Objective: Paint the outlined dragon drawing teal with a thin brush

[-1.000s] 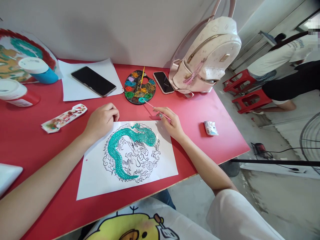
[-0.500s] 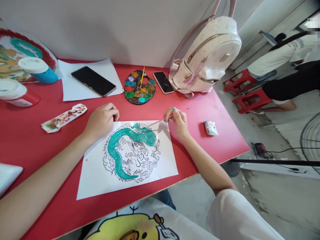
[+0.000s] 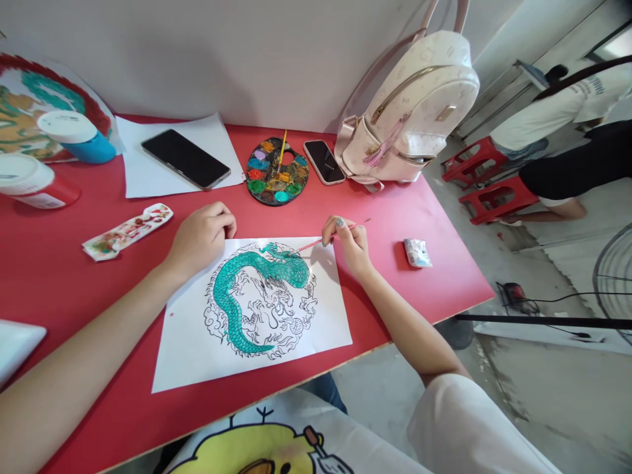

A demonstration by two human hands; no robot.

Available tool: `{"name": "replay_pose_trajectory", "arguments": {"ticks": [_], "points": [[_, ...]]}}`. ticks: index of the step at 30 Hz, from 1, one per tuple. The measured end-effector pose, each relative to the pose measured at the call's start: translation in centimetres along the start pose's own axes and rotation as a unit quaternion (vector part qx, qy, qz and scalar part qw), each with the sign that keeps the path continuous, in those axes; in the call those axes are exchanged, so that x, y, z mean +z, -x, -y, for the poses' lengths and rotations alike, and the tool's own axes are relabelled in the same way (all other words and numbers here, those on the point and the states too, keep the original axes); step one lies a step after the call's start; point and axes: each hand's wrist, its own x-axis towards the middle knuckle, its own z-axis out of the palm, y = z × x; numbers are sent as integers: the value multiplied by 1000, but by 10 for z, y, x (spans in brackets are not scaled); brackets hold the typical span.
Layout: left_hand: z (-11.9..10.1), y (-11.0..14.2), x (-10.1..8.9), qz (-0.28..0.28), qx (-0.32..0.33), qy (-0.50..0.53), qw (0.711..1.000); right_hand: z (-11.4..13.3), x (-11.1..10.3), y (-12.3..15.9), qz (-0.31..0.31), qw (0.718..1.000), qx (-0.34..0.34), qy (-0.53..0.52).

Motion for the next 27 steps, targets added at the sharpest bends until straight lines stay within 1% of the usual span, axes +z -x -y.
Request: {"name": "replay_pose_trajectory", "arguments": {"ticks": [6, 11, 16, 20, 21, 25, 27], "points": [[2, 0, 1, -5, 2, -1, 1000, 4, 1, 0, 37, 999, -6, 9], [3, 0, 1, -6, 4, 6, 1000, 4, 0, 1, 5, 1000, -7, 8], [-1, 0, -1, 1, -7, 1, 1000, 4, 0, 2, 50, 998, -30, 17], [-3, 0, -2, 6, -12, -4, 1000, 6, -1, 3, 15, 999, -39, 7], [-4, 0, -3, 7, -13, -6, 1000, 7, -1, 3, 15, 999, -44, 1], [-4, 0, -3, 6, -11, -4, 1000, 9, 1, 2, 68, 995, -66, -8], [-3, 0, -2, 2, -7, -1, 1000, 9, 1, 2, 61, 997, -56, 4]]}}
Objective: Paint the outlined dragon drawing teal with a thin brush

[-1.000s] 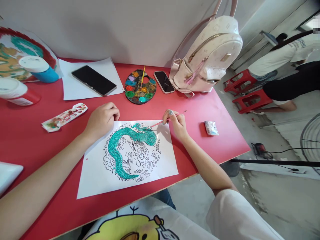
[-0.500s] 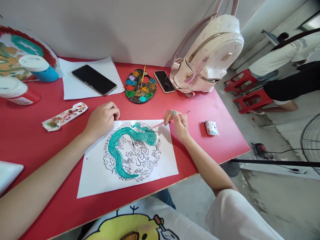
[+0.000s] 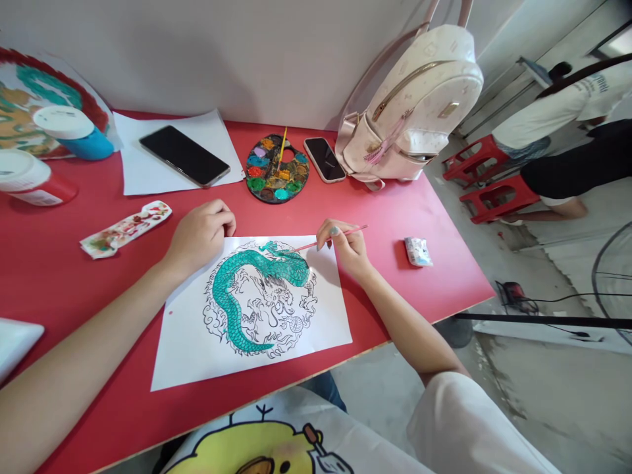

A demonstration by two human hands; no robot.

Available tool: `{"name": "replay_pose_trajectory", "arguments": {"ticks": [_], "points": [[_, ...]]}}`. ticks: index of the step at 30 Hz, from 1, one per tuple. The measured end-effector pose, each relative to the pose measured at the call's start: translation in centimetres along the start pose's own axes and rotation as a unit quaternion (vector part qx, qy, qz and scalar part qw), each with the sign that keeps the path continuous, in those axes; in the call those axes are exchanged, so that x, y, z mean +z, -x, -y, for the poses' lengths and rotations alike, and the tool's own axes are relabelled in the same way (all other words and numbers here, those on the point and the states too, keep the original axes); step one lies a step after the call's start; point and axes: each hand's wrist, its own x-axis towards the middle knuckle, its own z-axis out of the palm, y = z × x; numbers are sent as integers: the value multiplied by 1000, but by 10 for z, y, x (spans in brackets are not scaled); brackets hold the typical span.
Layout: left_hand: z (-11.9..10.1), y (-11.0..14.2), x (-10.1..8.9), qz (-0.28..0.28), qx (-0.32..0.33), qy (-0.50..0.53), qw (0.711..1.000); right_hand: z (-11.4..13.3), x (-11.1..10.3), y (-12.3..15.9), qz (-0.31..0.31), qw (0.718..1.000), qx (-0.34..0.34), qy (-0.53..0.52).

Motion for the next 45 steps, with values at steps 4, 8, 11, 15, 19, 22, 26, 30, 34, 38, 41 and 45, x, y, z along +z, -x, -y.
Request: {"name": "replay_pose_trajectory", "arguments": {"ticks": [4, 8, 11, 15, 19, 22, 26, 30, 34, 38, 41, 45], "points": [[2, -1, 2, -7, 2, 4, 1000, -1, -1, 1, -35, 999, 13, 11], [4, -1, 3, -14, 1, 6, 1000, -2, 0, 1, 19, 1000, -11, 9], [4, -1, 3, -14, -1, 5, 1000, -2, 0, 0, 21, 1000, -3, 13], [4, 0, 3, -12, 0, 4, 1000, -2, 0, 0, 7, 1000, 0, 9], [3, 0, 2, -10, 6, 7, 1000, -4, 1, -1, 49, 999, -14, 14], [1, 0, 1, -8, 7, 7, 1000, -5, 1, 0, 21, 1000, -17, 4], [0, 1, 0, -5, 6, 3, 1000, -5, 1, 0, 21, 1000, -20, 7], [4, 0, 3, -12, 5, 1, 1000, -5, 1, -1, 47, 999, -17, 12], [7, -1, 4, -11, 7, 1, 1000, -4, 1, 1, -8, 1000, -7, 2], [6, -1, 3, -15, 2, 5, 1000, -2, 1, 2, 12, 1000, -7, 7], [5, -1, 4, -16, 2, 6, 1000, -1, 1, 2, -22, 1000, -10, 5], [6, -1, 5, -15, 5, 1, 1000, 1, 0, 3, -40, 999, -16, -2]]}}
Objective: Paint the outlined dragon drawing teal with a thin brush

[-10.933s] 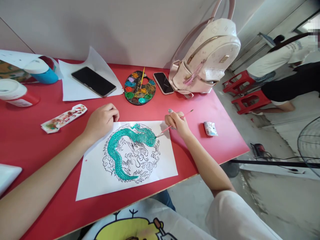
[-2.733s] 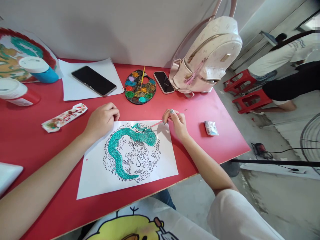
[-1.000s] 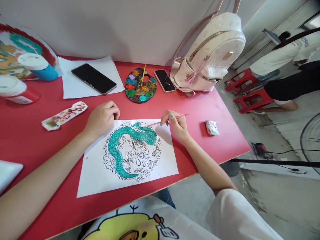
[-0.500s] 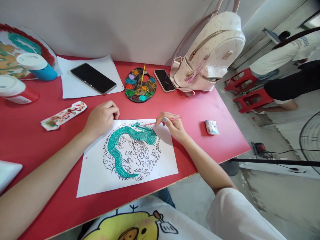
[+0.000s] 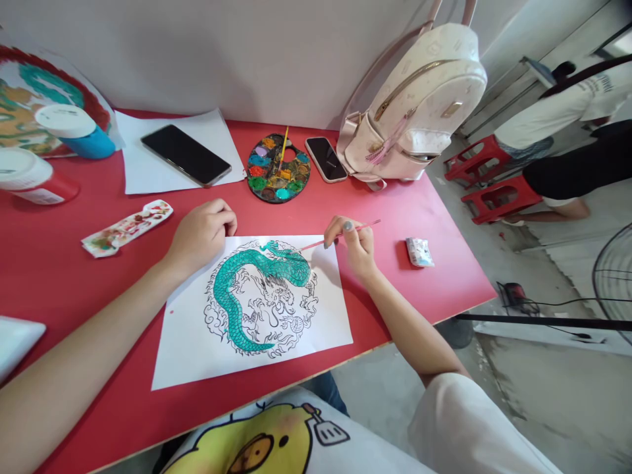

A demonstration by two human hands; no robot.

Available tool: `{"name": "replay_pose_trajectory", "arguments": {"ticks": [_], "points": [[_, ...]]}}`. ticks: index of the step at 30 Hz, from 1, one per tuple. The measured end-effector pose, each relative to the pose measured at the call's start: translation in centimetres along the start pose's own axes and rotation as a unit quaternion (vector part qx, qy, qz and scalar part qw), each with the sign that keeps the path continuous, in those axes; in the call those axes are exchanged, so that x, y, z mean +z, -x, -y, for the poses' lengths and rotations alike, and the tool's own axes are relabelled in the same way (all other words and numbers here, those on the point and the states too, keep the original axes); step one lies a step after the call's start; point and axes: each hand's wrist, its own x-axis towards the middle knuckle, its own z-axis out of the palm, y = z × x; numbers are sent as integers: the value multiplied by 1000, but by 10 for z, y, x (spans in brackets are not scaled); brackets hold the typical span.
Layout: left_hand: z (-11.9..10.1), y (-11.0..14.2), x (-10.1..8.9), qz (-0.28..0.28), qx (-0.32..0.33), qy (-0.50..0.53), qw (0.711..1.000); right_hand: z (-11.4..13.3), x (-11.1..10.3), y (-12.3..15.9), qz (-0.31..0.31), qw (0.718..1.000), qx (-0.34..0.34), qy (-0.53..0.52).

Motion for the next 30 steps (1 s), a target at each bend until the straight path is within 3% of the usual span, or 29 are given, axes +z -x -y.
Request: {"name": "replay_pose_trajectory", "arguments": {"ticks": [3, 8, 30], "points": [[1, 0, 0, -1, 3, -3, 1000, 0, 0, 0, 19, 1000, 14, 20], [2, 0, -2, 4, 4, 3, 1000, -1, -1, -1, -26, 998, 45, 27], [-12, 2, -7, 19, -16, 7, 1000, -2, -5, -3, -38, 996, 68, 43]]}}
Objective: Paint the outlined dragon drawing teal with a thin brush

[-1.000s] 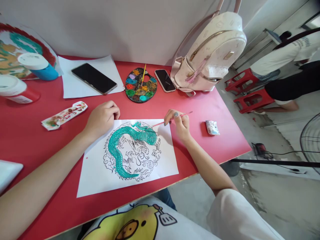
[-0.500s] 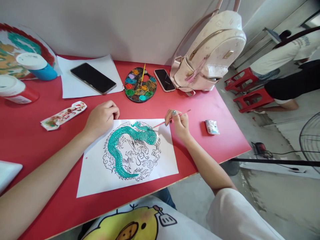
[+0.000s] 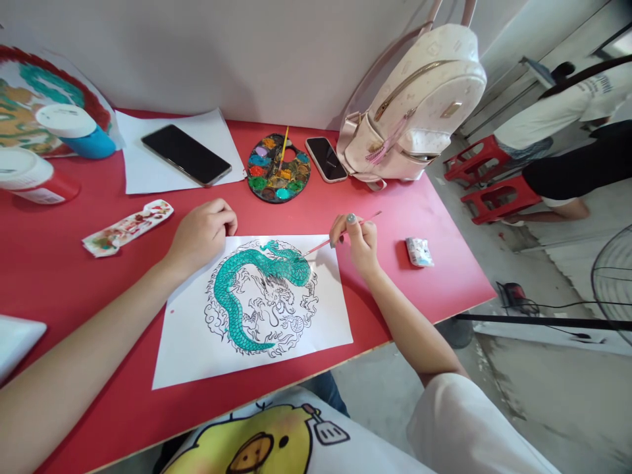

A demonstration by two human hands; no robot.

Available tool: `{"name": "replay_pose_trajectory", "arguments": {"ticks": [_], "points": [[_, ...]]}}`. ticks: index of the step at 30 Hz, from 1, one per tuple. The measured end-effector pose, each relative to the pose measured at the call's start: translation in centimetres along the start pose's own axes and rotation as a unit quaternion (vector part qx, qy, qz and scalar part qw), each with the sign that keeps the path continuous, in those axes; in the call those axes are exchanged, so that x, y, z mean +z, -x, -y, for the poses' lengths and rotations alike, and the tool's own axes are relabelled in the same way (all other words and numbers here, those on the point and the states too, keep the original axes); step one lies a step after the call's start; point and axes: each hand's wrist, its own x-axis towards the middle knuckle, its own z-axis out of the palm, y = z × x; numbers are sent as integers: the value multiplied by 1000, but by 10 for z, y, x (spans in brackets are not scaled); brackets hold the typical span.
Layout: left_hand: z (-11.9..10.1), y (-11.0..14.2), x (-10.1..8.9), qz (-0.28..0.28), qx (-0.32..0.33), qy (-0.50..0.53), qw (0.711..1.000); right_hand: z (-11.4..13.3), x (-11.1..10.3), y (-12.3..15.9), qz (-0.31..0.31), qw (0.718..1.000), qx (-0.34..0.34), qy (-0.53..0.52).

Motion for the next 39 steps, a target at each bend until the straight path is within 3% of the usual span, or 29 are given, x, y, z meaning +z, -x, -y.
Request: {"name": "replay_pose_trajectory", "arguments": {"ticks": [13, 19, 23, 39], "points": [[4, 0, 0, -4, 12, 3, 1000, 0, 1, -2, 39, 999, 3, -2], [3, 0, 0, 2, 8, 4, 1000, -2, 0, -1, 13, 1000, -4, -6], [3, -1, 0, 2, 12, 3, 1000, -4, -1, -1, 38, 999, -5, -11], [0, 0, -1, -1, 9, 6, 1000, -4, -2, -2, 27, 999, -1, -27]]}}
